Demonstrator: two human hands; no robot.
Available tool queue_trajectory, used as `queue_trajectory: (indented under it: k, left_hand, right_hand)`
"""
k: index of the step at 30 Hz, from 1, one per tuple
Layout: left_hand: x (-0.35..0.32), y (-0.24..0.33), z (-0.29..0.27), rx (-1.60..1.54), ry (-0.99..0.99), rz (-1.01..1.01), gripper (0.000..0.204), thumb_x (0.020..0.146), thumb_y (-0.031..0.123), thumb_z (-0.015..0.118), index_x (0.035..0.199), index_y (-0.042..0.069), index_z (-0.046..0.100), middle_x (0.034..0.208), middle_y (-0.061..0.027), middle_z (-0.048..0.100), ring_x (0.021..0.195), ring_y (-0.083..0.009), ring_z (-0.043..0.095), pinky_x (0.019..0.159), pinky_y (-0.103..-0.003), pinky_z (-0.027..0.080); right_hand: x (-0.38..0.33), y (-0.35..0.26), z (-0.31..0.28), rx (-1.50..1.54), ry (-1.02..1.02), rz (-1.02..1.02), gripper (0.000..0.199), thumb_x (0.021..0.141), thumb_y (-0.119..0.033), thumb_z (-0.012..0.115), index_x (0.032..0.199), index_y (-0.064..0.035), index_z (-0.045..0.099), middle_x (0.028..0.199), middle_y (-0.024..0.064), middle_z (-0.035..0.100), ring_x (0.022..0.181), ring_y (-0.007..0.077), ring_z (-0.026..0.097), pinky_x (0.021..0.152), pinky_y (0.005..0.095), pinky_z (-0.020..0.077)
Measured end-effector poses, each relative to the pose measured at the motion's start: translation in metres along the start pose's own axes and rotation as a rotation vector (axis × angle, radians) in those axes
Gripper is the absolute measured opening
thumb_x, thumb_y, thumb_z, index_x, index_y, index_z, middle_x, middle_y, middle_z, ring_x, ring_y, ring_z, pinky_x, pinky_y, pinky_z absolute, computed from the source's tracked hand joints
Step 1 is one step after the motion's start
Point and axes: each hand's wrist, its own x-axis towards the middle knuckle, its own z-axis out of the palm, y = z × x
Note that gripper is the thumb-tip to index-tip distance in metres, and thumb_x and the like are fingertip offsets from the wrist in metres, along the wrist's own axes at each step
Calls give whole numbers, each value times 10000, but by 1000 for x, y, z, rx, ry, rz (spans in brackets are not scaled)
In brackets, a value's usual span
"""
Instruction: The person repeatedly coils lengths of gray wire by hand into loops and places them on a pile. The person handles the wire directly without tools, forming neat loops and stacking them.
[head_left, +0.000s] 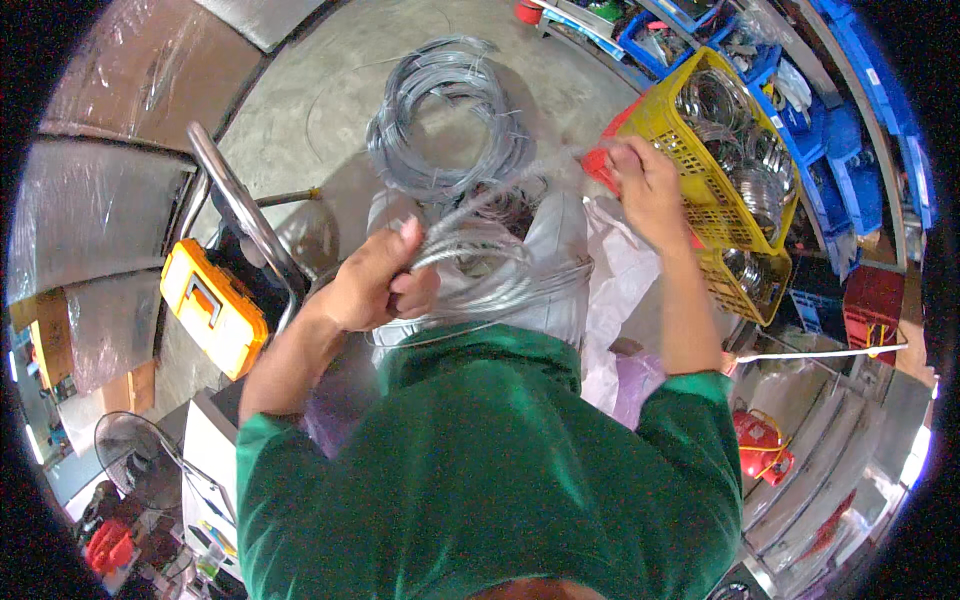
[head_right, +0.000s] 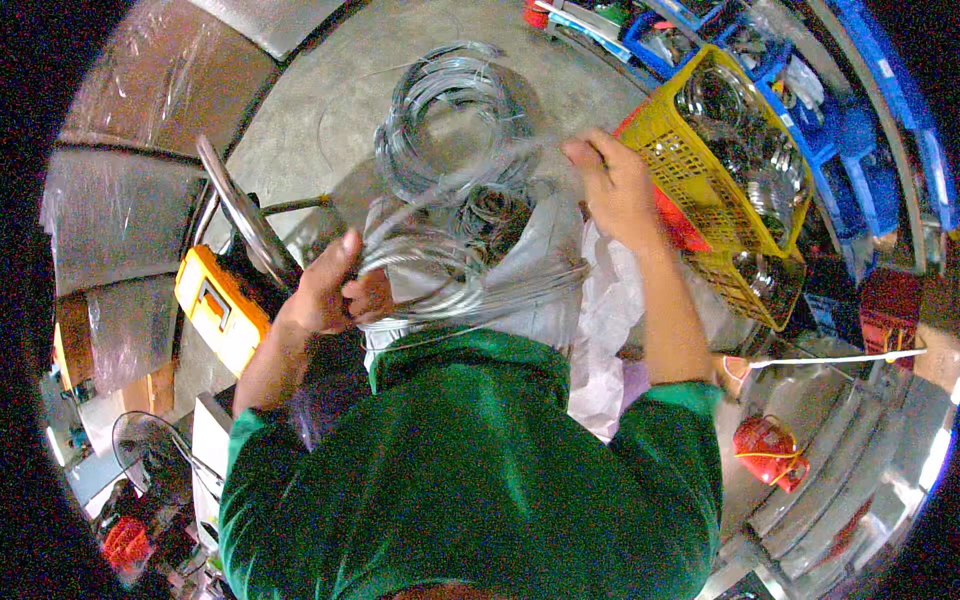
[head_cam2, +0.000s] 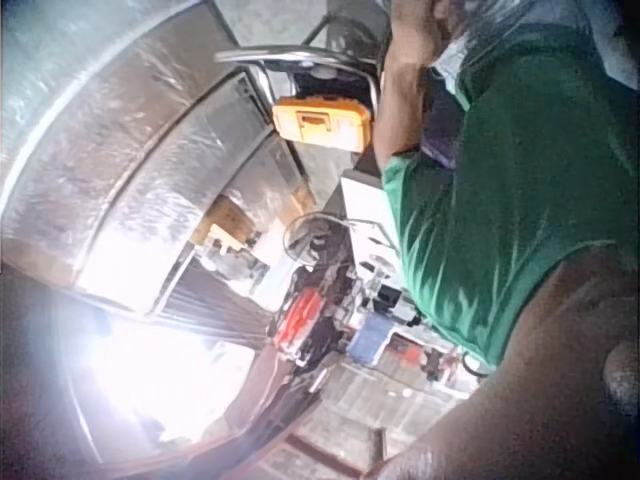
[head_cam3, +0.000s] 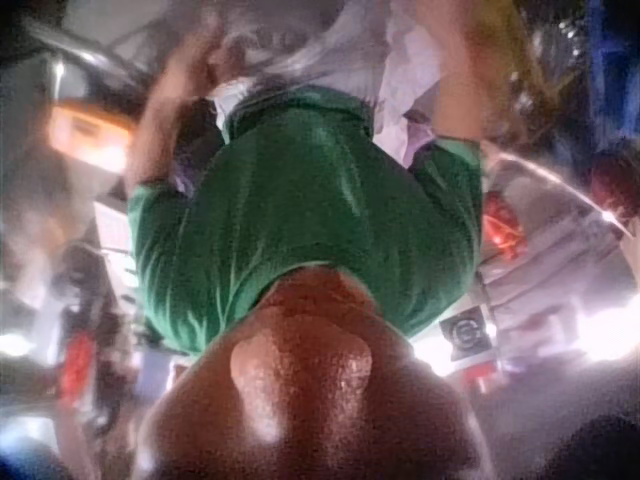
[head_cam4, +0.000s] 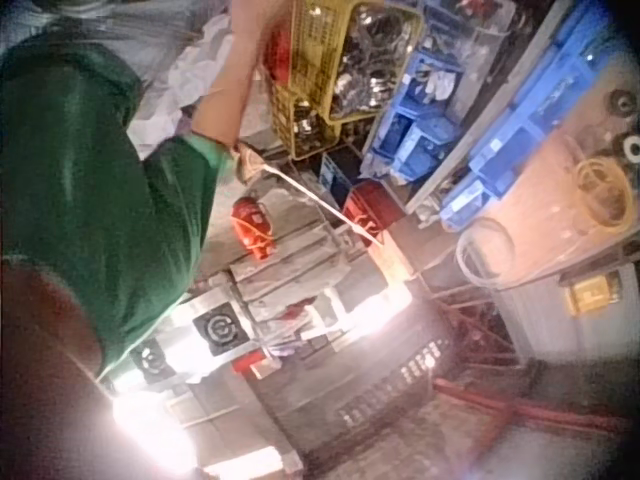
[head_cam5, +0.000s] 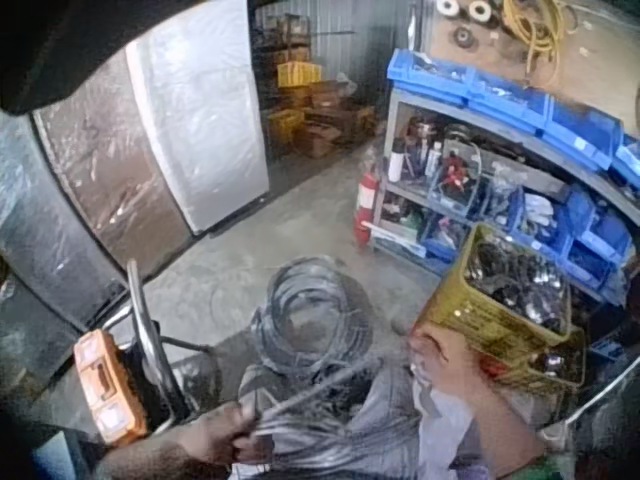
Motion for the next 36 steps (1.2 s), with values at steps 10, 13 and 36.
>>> queue_trajectory:
  k: [10,13,36]
  left_hand:
    - [55,-28,10,-748,-140,278,601,996,640,292,600,188,306,482,77,148,393,-82,112,393,-270,112]
    - [53,-24,3,-609,200,321,582,1004,616,314,588,211,264,464,76,141,385,-88,108,383,-277,98]
    - [59,4,-29,-247,936,415,564,972,560,480,581,183,327,485,52,248,407,-103,231,411,-288,166]
  right_hand:
    - [1,-32,108,2174,-92,748,295,983,-355,560,831,-102,566,640,-8,423,556,150,425,492,280,435]
    - [-28,-24,119,2026,-161,720,260,969,-283,537,902,-62,659,819,106,659,807,235,634,664,327,586]
    - [-71,7,69,74,-243,145,316,971,-258,609,1214,-58,639,909,74,691,681,157,611,583,308,491]
